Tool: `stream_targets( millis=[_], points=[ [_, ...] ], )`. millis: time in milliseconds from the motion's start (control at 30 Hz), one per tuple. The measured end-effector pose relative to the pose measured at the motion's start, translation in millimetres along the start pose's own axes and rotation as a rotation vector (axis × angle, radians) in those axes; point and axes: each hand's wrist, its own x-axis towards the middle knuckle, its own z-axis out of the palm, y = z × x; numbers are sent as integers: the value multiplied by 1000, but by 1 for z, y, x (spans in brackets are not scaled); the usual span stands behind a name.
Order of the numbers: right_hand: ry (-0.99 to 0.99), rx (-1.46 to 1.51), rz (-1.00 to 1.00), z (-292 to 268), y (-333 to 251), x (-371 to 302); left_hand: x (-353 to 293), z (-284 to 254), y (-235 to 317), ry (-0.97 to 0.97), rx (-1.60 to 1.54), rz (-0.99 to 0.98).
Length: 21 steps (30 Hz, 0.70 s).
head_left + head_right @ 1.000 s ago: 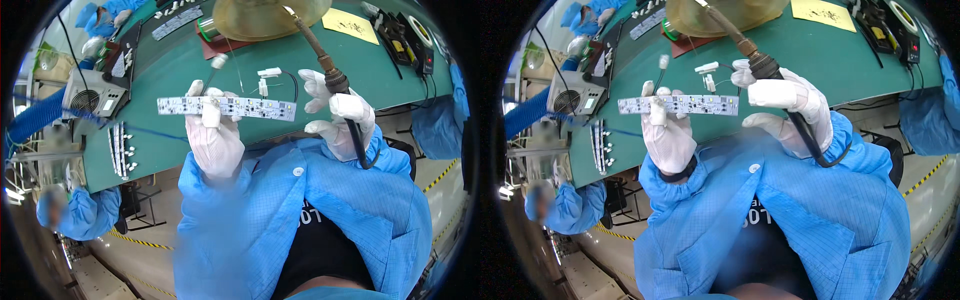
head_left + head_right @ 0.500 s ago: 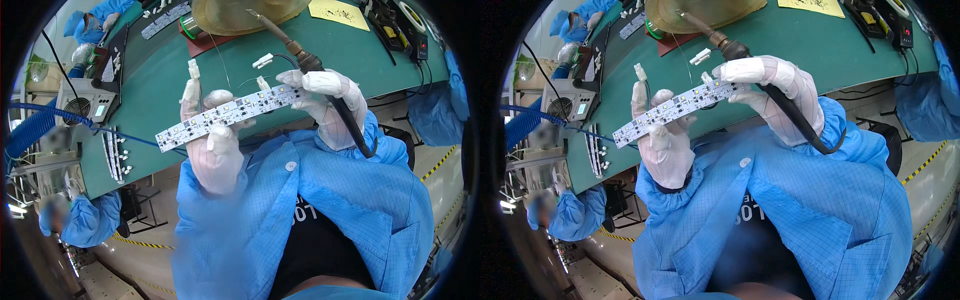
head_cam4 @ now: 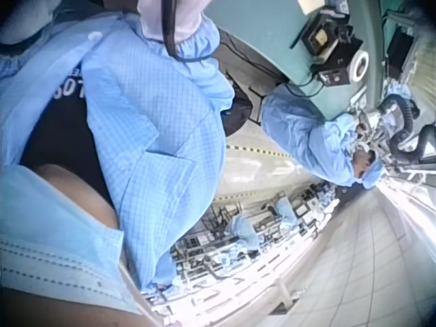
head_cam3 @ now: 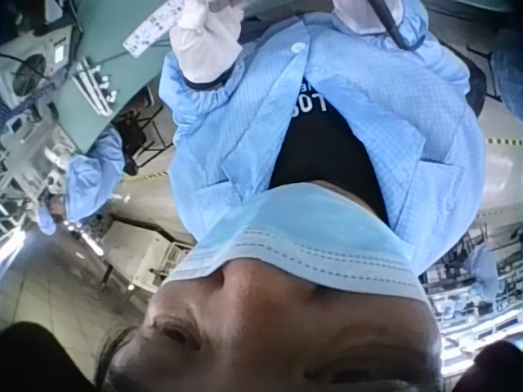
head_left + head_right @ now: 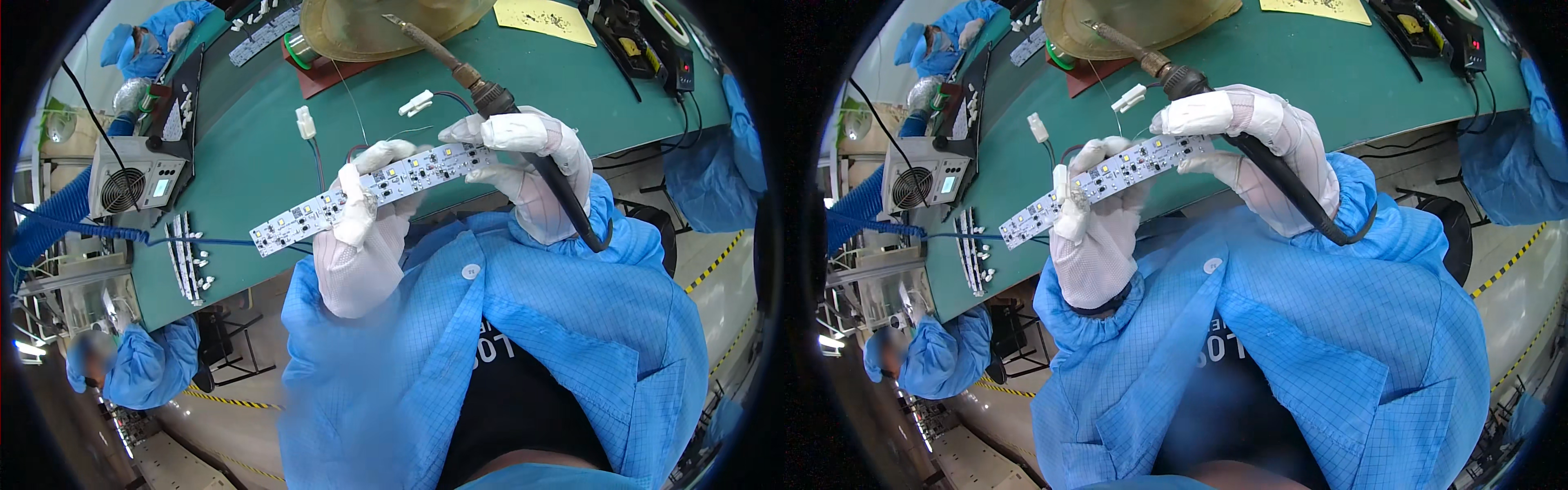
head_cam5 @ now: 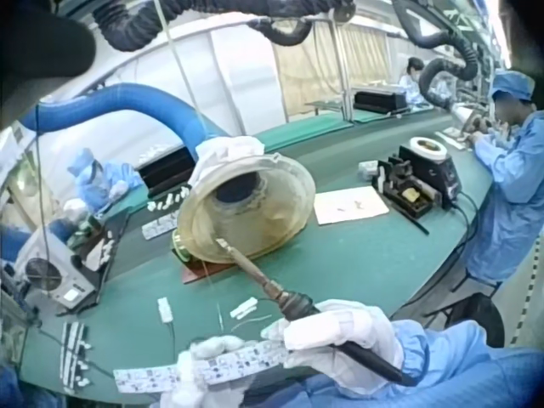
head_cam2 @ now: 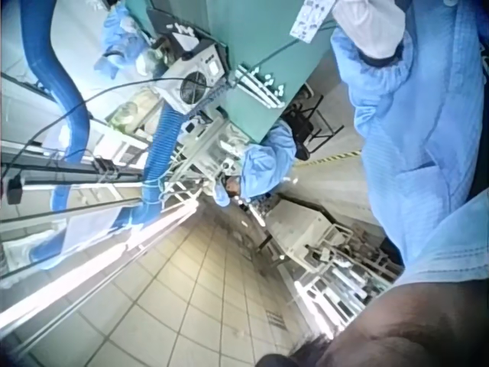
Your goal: Soldering components onto a printed circuit board at an assembly station.
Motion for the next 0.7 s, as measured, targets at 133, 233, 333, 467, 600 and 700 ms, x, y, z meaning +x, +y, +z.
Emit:
stream_targets(
  millis=[133,233,333,467,600,700],
  points=[
    [-17,-5,65,4,2,-6,8,3,-2,54,-6,143],
    [-61,55,106,3,6,-10,8,-1,-6,104,-31,166],
    [-127,196,172,5,0,1,3,7,1,267,155,125],
    [61,642,347,15,5,5,1,4,-2,212,-30,44],
    [314,522,160,18,16,15,7,1,-4,324,-19,162],
    [234,409,113,14,14,11,9,-3,0,231,-94,176]
  ],
)
